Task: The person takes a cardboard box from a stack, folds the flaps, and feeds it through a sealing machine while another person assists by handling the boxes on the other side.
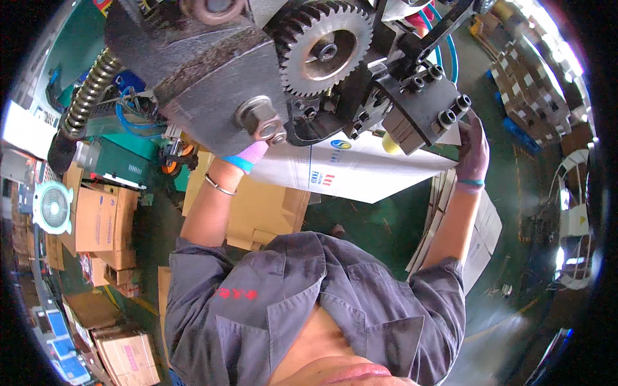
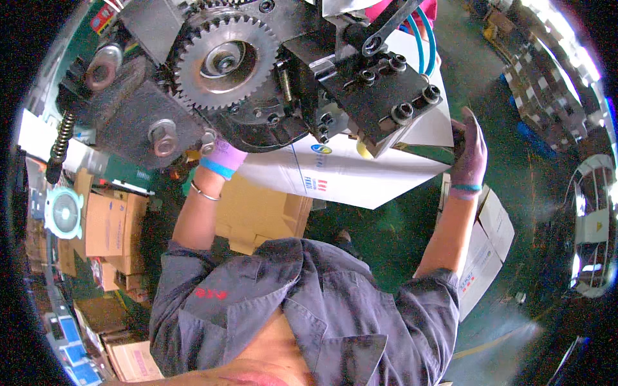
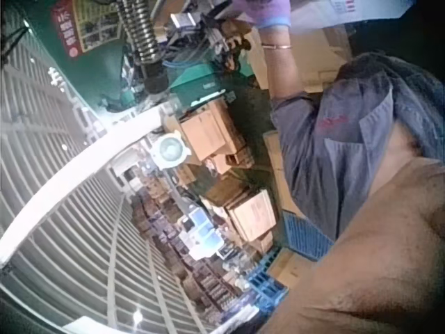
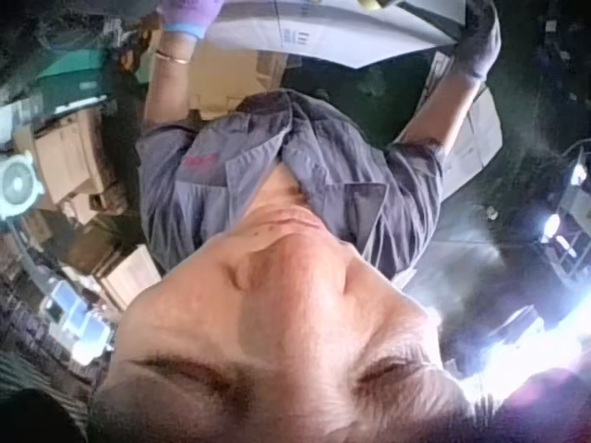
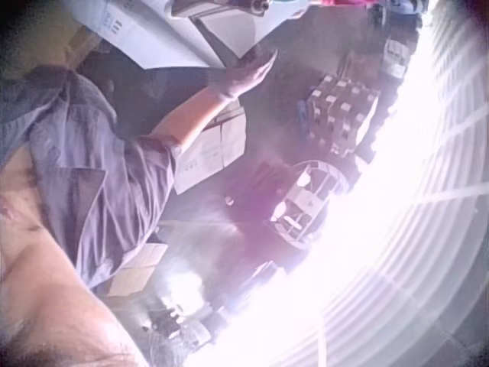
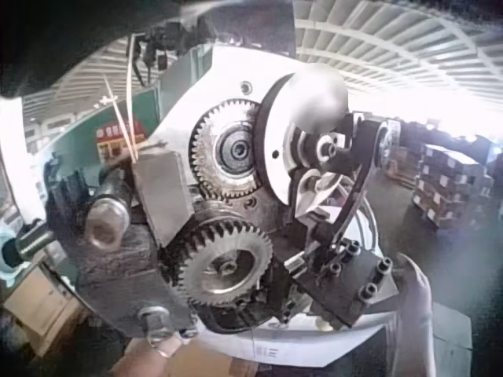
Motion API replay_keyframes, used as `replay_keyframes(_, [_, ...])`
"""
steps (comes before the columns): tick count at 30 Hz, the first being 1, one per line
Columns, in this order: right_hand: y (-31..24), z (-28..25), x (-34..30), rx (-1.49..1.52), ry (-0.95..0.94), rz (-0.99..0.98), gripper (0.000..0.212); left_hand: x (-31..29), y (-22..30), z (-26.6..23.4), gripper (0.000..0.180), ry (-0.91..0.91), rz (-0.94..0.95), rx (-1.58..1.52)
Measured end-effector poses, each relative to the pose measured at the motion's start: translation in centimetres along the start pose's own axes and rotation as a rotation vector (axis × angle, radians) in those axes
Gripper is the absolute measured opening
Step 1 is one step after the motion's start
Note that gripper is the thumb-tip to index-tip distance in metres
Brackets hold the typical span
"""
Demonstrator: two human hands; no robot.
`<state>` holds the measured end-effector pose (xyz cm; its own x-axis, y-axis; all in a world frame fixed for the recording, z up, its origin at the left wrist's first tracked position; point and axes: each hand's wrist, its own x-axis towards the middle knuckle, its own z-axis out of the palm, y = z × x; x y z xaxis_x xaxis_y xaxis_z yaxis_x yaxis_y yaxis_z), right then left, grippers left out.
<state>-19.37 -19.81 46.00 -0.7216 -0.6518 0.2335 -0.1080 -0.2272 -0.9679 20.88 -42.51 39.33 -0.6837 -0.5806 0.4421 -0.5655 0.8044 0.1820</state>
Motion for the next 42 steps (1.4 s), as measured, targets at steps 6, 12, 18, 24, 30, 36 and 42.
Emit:
replay_keyframes(6, [2.8,-0.7,-2.3,-0.808,-0.146,-0.779,0.069,1.7,3.2,-2.6,0.046,-0.104,-0.029,-0.087])
replay_keyframes(12, [3.2,-0.1,-2.5,-0.456,-0.188,-0.568,0.057,0.9,0.7,0.4,0.028,0.124,0.107,-0.048])
replay_keyframes(18, [3.3,-0.3,-2.9,-0.258,-0.103,-0.344,0.041,1.5,1.6,-1.3,0.033,-0.049,0.065,0.127])
replay_keyframes(24, [2.7,0.8,-3.1,-0.359,-0.137,-0.519,0.037,1.8,1.7,-3.4,0.042,-0.019,0.215,0.639])
replay_keyframes(30, [4.9,-1.3,-2.9,-0.762,0.027,-0.865,0.037,0.5,7.3,-1.7,0.032,0.488,0.099,0.294])
replay_keyframes(36, [3.0,-8.3,-5.6,0.268,0.235,-0.033,0.056,-11.0,4.7,9.2,0.067,0.312,-0.346,-0.271])
replay_keyframes(42, [15.7,-9.1,-7.9,0.275,-0.112,0.275,0.042,-8.2,-1.0,11.5,0.063,-0.015,-0.701,-1.063])
